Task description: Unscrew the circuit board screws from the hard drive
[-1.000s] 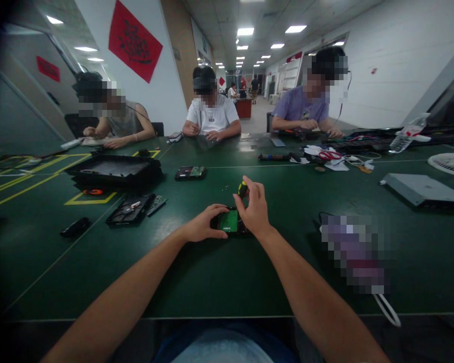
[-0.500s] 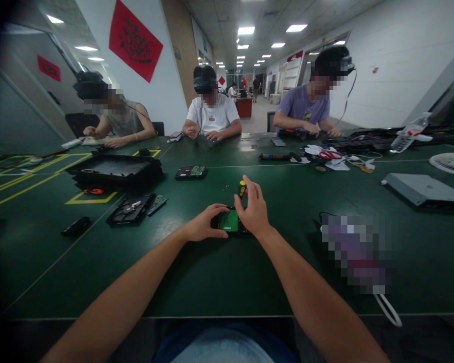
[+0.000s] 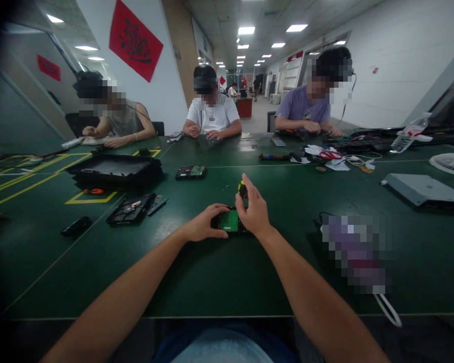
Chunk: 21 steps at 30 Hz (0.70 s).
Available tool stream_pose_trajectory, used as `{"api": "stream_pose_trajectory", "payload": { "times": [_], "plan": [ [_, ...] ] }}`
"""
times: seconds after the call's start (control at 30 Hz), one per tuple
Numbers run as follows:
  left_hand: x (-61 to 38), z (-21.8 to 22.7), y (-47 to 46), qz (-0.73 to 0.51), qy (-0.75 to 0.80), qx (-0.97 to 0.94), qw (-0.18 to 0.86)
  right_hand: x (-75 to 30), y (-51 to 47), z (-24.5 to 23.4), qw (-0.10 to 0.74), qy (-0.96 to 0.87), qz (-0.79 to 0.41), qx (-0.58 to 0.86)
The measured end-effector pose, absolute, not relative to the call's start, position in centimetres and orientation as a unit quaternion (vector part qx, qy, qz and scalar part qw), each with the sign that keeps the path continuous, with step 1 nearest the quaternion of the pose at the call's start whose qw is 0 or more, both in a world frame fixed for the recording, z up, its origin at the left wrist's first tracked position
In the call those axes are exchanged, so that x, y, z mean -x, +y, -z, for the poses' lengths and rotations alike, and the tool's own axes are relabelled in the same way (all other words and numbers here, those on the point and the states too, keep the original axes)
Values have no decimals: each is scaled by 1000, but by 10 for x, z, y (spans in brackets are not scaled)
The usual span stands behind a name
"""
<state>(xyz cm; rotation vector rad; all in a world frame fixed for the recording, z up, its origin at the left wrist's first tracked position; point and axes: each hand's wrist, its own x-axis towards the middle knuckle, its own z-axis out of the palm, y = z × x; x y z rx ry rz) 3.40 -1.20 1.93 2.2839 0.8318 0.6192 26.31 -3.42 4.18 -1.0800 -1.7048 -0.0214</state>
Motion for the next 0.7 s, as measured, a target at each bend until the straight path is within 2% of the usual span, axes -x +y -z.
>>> {"api": "stream_pose_trajectory", "payload": {
  "times": [0.17,0.37,0.7],
  "plan": [
    [-33,-19,-11,-231,317,-863,319,-262,-34,-39,530,-724,-51,439],
    [-33,-20,-13,-228,324,-859,324,-264,-32,-39,523,-722,-16,453],
    [-35,-22,-13,-231,324,-861,317,-263,-31,-38,531,-716,-28,452]
  ]
}}
